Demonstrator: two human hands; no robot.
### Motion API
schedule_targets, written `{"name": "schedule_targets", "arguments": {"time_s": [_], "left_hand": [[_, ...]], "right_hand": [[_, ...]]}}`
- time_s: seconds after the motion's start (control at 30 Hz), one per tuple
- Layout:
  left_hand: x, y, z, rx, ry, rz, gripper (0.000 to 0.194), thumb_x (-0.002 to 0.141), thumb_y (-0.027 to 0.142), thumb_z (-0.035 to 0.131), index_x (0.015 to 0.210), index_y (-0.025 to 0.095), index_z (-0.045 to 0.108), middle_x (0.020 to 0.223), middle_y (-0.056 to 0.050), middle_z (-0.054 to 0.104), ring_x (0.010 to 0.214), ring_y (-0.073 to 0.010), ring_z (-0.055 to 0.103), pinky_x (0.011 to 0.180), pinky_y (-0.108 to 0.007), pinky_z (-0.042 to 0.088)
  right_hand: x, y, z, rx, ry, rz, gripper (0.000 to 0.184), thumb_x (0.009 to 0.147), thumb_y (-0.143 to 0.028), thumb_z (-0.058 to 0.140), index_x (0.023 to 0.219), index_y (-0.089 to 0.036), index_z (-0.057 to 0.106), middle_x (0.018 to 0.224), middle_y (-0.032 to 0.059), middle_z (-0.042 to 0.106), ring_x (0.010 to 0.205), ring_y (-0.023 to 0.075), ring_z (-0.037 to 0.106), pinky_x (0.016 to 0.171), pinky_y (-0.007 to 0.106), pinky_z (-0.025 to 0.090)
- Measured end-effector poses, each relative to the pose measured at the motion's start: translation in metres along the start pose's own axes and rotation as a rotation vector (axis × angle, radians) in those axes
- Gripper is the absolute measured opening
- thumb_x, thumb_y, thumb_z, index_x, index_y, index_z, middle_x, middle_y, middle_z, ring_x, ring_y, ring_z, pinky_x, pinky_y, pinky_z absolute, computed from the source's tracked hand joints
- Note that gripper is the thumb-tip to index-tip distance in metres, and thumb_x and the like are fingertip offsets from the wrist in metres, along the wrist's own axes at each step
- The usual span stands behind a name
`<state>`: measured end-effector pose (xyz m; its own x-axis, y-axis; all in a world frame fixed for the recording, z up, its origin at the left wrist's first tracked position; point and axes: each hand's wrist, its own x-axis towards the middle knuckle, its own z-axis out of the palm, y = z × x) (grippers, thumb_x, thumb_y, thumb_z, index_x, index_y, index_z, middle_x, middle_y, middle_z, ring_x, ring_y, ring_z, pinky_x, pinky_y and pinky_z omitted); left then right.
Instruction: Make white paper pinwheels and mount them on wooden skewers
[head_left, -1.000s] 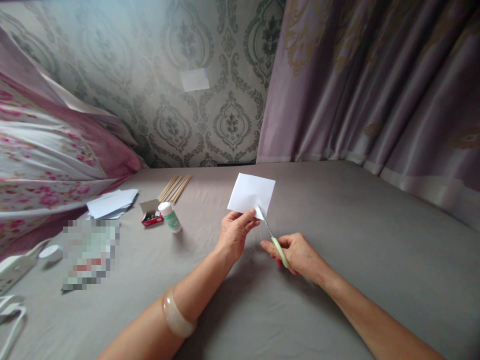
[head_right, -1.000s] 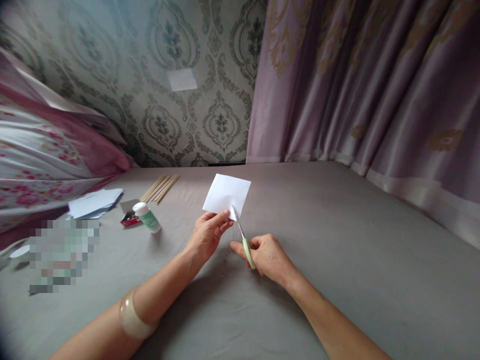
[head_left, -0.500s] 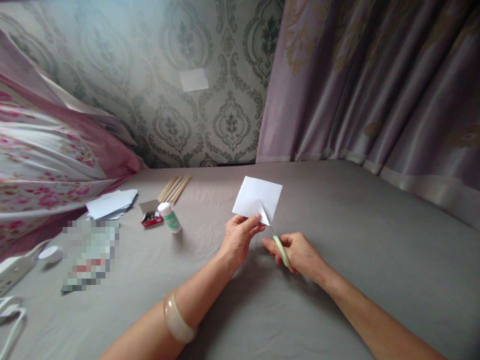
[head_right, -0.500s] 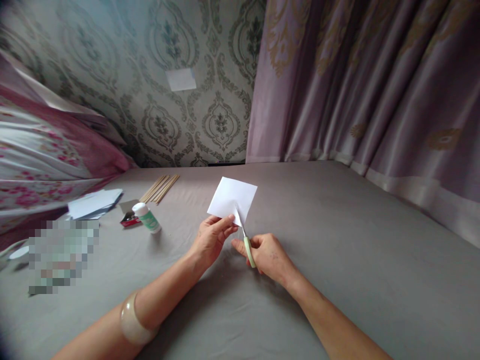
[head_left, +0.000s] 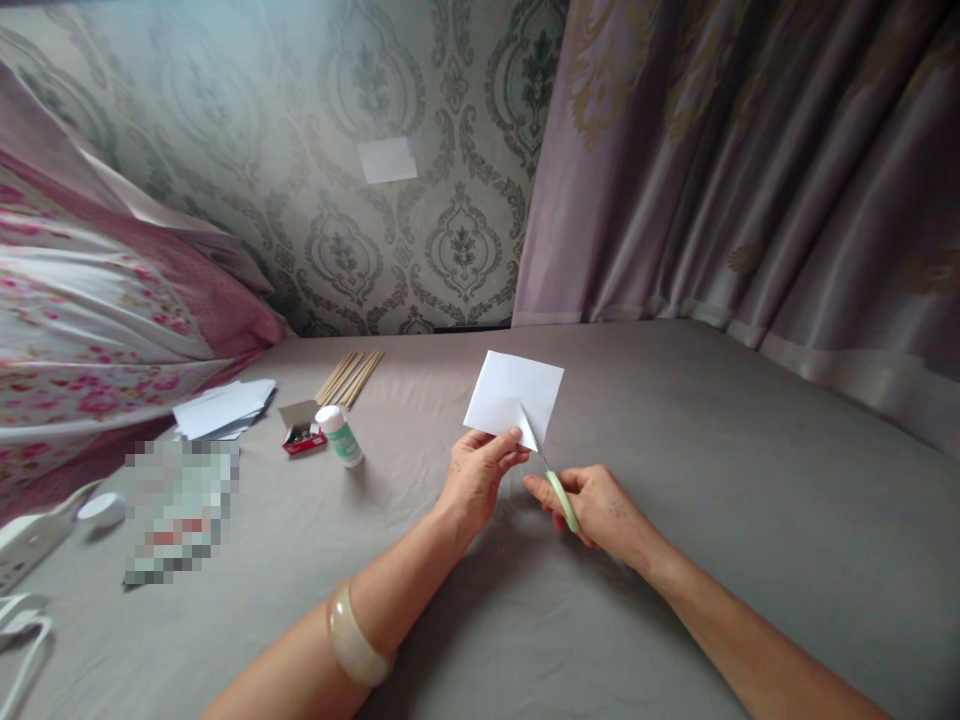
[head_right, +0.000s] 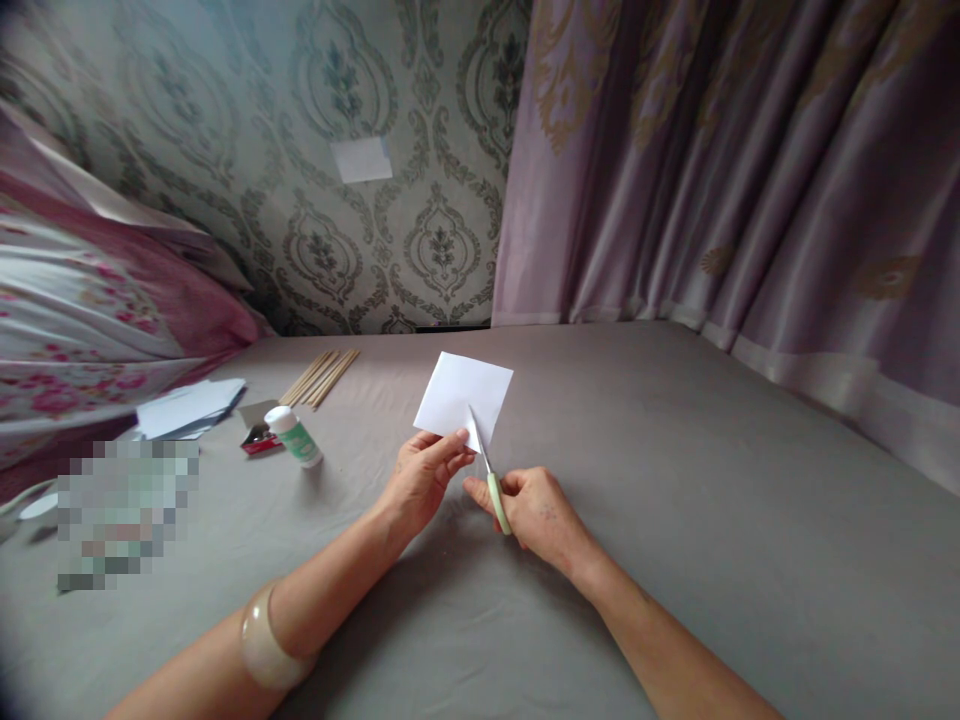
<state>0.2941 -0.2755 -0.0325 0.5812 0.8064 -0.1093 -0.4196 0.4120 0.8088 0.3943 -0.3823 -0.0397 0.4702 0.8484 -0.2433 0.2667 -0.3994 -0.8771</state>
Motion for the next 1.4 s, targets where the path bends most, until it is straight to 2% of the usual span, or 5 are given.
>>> {"name": "schedule_targets", "arguments": {"time_s": [0.37, 0.67, 0.8, 1.0, 1.4], "left_hand": [[0.000, -0.002, -0.003, -0.021, 0.016, -0.024, 0.029, 0.052, 0.023, 0.085, 0.069, 0.010, 0.066, 0.069, -0.003, 0.066, 0.058, -0.0101, 0.061, 0.062, -0.024, 0.051], [0.001, -0.002, -0.003, -0.056, 0.032, -0.063, 0.038, 0.049, 0.032, 0.087, 0.065, 0.012, 0.061, 0.053, -0.002, 0.060, 0.052, -0.0116, 0.060, 0.055, -0.023, 0.049], [0.004, -0.002, -0.006, -0.042, 0.031, -0.055, 0.037, 0.050, 0.032, 0.086, 0.067, 0.011, 0.061, 0.057, -0.001, 0.061, 0.053, -0.0104, 0.059, 0.055, -0.022, 0.049], [0.011, 0.008, -0.012, -0.115, 0.066, 0.002, 0.030, 0.051, 0.028, 0.081, 0.070, 0.013, 0.063, 0.064, -0.001, 0.065, 0.053, -0.0097, 0.058, 0.052, -0.022, 0.049], [0.020, 0.012, -0.026, -0.178, 0.193, 0.049, 0.037, 0.049, 0.028, 0.084, 0.070, 0.014, 0.057, 0.061, 0.001, 0.064, 0.050, -0.0080, 0.058, 0.052, -0.021, 0.047]], "right_hand": [[-0.002, -0.002, 0.000, 0.009, -0.019, 0.001, 0.054, 0.067, -0.067, 0.063, 0.054, -0.016, 0.055, 0.041, -0.0040, 0.047, 0.029, 0.0043, 0.031, 0.031, 0.021, 0.021], [-0.005, -0.010, 0.001, 0.048, -0.057, 0.045, 0.056, 0.065, -0.070, 0.062, 0.057, -0.015, 0.054, 0.044, -0.0039, 0.050, 0.029, 0.0032, 0.031, 0.030, 0.020, 0.022], [-0.003, -0.004, 0.002, 0.077, -0.159, 0.056, 0.058, 0.066, -0.073, 0.060, 0.062, -0.015, 0.055, 0.049, -0.0018, 0.055, 0.032, 0.0043, 0.038, 0.032, 0.019, 0.028], [-0.002, 0.003, -0.011, 0.027, -0.339, -0.056, 0.063, 0.072, -0.074, 0.053, 0.073, -0.011, 0.059, 0.060, 0.0010, 0.060, 0.039, 0.0031, 0.040, 0.037, 0.017, 0.031], [-0.011, -0.030, -0.003, 0.077, -0.341, -0.012, 0.072, 0.058, -0.082, 0.057, 0.069, -0.011, 0.060, 0.057, 0.0010, 0.059, 0.038, 0.0033, 0.042, 0.036, 0.017, 0.032]]}}
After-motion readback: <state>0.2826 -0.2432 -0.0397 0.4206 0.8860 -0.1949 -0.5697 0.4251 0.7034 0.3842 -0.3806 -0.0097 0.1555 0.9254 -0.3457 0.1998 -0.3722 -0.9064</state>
